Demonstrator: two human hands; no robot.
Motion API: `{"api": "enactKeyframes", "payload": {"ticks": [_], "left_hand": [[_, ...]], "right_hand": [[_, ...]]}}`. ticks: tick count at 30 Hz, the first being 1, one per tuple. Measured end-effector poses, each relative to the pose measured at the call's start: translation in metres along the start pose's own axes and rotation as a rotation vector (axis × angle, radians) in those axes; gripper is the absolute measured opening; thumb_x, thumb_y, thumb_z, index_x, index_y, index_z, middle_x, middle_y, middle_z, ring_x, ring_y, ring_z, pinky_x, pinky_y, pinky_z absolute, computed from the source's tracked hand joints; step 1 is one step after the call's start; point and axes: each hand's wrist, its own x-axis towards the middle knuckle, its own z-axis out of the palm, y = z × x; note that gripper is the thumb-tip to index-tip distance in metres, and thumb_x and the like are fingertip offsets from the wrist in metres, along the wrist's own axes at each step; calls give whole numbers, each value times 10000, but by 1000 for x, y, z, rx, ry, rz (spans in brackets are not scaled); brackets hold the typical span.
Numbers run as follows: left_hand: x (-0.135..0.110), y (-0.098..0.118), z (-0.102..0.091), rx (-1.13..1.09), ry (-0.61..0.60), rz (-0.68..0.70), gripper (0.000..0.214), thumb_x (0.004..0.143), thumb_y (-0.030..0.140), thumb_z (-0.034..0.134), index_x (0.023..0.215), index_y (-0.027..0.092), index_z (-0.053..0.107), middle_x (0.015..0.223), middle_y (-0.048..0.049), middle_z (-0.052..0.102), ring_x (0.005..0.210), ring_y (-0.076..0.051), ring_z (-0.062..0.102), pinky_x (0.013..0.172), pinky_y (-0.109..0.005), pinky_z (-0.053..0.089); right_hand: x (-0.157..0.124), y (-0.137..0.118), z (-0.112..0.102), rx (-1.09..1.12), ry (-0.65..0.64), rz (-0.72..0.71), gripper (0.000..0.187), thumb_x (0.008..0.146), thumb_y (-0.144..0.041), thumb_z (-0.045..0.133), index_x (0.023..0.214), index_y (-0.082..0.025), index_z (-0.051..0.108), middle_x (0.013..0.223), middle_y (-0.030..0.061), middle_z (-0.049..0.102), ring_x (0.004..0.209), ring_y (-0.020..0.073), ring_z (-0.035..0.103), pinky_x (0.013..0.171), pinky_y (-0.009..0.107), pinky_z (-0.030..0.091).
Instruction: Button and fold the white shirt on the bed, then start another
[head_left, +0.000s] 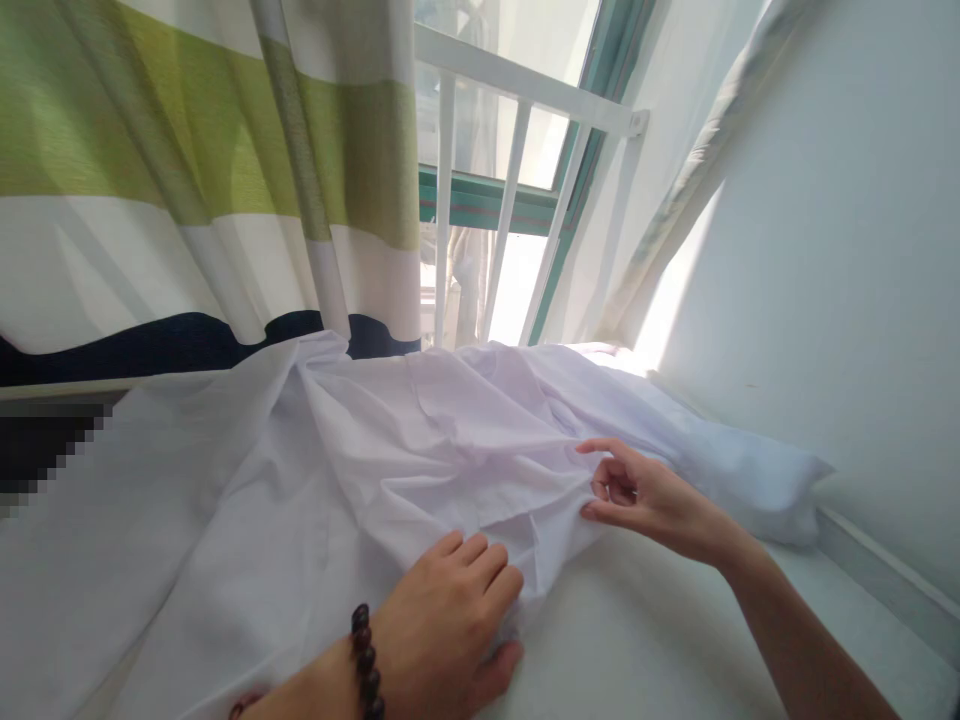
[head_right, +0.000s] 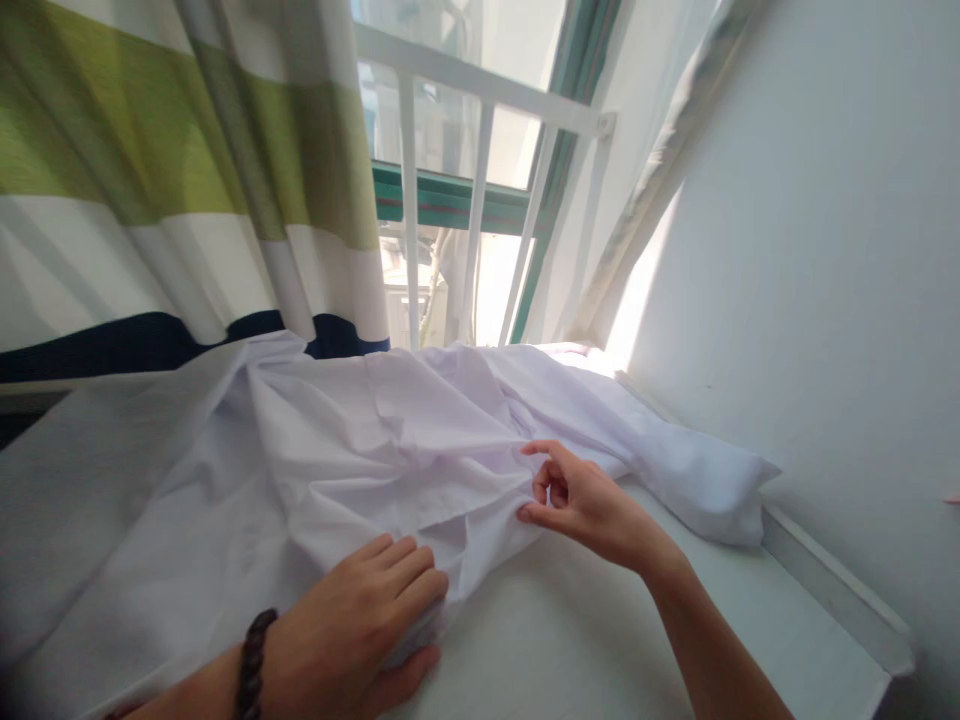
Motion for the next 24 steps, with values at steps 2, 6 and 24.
{"api": "enactKeyframes", "payload": {"ticks": [2, 6, 24], "left_hand": [[-2, 0, -1, -37, -24, -9, 94, 819, 170, 514, 902, 190, 553, 940, -42, 615, 828, -203, 534, 805, -367, 424], [-4, -1, -5, -153, -72, 59, 392, 750, 156, 543, 1138, 208, 523, 969, -37, 612, 875, -207, 534, 859, -367, 426], [-10, -9, 14, -170, -47, 379, 484, 923, 342, 505, 1390, 389, 388, 1530, 30, 315, 1412, -260, 258, 1165, -490, 138]], "right_hand": [[-5, 3, -11, 71, -116, 37, 525, 782, -366, 686, 1220, -215, 441, 730, -48, 534, 636, 109, 483, 593, 220, 400], [-9, 9, -20, 52, -387, 186, 377, 839, -460, 601, 1068, -173, 515, 704, -15, 600, 559, 100, 507, 544, 226, 404], [-5, -10, -7, -235, 648, 23, 285, 917, -446, 414, 770, -222, 512, 571, -36, 535, 529, 134, 510, 540, 244, 388]]}}
